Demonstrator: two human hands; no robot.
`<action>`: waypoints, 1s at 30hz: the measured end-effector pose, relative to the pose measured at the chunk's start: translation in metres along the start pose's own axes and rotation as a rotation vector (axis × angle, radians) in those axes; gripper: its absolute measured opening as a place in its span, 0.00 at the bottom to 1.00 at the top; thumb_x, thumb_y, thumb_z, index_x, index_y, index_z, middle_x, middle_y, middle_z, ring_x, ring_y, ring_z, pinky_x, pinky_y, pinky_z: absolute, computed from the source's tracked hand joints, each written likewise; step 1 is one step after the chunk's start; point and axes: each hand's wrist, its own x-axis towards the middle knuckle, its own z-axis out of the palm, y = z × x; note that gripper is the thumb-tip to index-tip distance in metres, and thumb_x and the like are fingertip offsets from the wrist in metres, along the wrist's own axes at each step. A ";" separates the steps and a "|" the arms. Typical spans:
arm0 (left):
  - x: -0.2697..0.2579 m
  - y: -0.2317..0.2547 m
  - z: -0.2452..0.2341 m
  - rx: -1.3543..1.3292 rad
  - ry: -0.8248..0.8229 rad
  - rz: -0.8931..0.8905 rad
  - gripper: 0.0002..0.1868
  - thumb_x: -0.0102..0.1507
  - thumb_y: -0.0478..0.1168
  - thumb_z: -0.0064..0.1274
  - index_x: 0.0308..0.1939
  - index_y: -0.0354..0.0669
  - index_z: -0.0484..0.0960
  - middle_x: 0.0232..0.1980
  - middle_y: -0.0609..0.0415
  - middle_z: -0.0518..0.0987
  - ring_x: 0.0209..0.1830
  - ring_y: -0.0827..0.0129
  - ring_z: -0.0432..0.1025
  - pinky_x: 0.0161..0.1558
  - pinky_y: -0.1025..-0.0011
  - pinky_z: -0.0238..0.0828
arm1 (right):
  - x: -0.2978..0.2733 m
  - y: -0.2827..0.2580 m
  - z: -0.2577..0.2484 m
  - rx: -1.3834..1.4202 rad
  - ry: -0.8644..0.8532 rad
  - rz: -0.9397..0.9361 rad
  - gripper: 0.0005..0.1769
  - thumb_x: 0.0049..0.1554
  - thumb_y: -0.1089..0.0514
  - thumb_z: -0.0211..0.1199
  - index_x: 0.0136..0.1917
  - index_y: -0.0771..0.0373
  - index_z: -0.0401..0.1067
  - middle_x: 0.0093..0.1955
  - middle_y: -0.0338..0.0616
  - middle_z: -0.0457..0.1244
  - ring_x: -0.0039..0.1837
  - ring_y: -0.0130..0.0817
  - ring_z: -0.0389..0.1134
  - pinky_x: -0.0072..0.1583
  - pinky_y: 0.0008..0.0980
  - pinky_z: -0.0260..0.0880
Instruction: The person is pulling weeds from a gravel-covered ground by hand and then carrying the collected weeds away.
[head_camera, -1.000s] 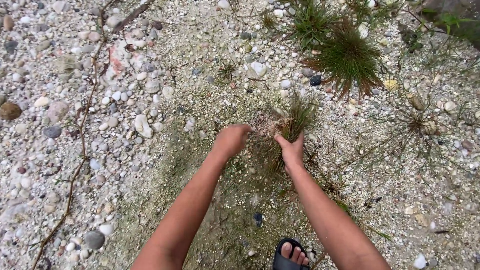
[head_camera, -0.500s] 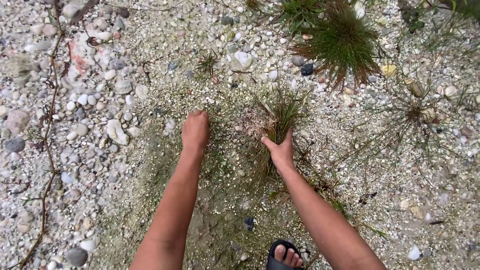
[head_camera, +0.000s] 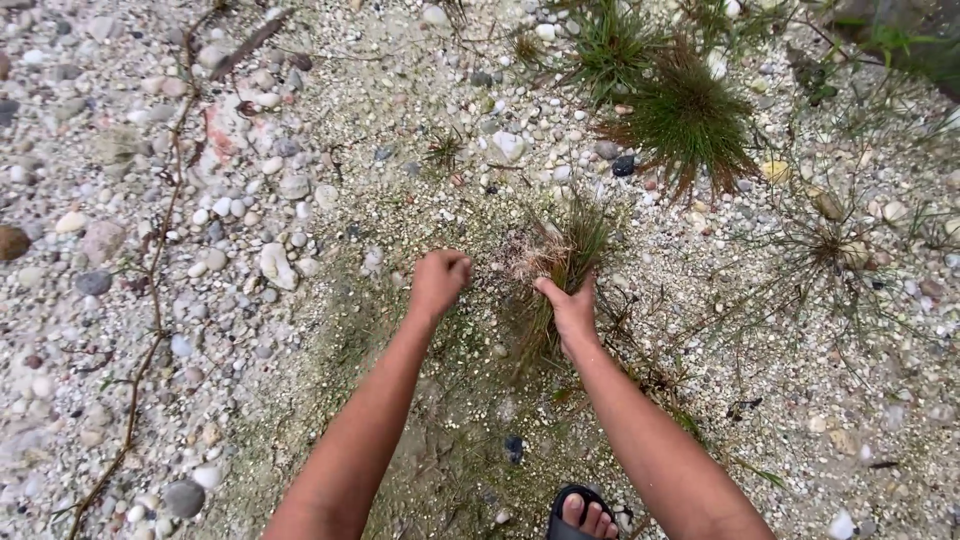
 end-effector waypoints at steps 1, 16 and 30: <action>-0.006 0.005 0.006 -0.002 0.006 0.004 0.11 0.70 0.39 0.51 0.43 0.44 0.89 0.34 0.52 0.86 0.38 0.65 0.82 0.45 0.64 0.80 | -0.008 -0.006 0.010 0.000 -0.003 -0.006 0.61 0.49 0.52 0.75 0.82 0.69 0.41 0.80 0.68 0.45 0.82 0.60 0.45 0.79 0.55 0.45; -0.093 0.105 -0.018 -0.654 -0.037 -0.119 0.38 0.53 0.49 0.73 0.59 0.28 0.77 0.51 0.37 0.80 0.56 0.52 0.76 0.56 0.54 0.75 | -0.092 -0.061 0.060 -0.204 -0.266 -0.306 0.42 0.49 0.51 0.71 0.71 0.50 0.53 0.59 0.58 0.68 0.61 0.55 0.71 0.56 0.53 0.76; -0.125 0.114 -0.032 -0.840 0.128 -0.199 0.40 0.51 0.47 0.75 0.58 0.27 0.75 0.50 0.32 0.81 0.51 0.50 0.77 0.49 0.54 0.76 | -0.108 -0.052 0.066 -0.204 -0.229 -0.490 0.40 0.55 0.63 0.63 0.76 0.66 0.50 0.67 0.62 0.54 0.69 0.65 0.60 0.64 0.60 0.68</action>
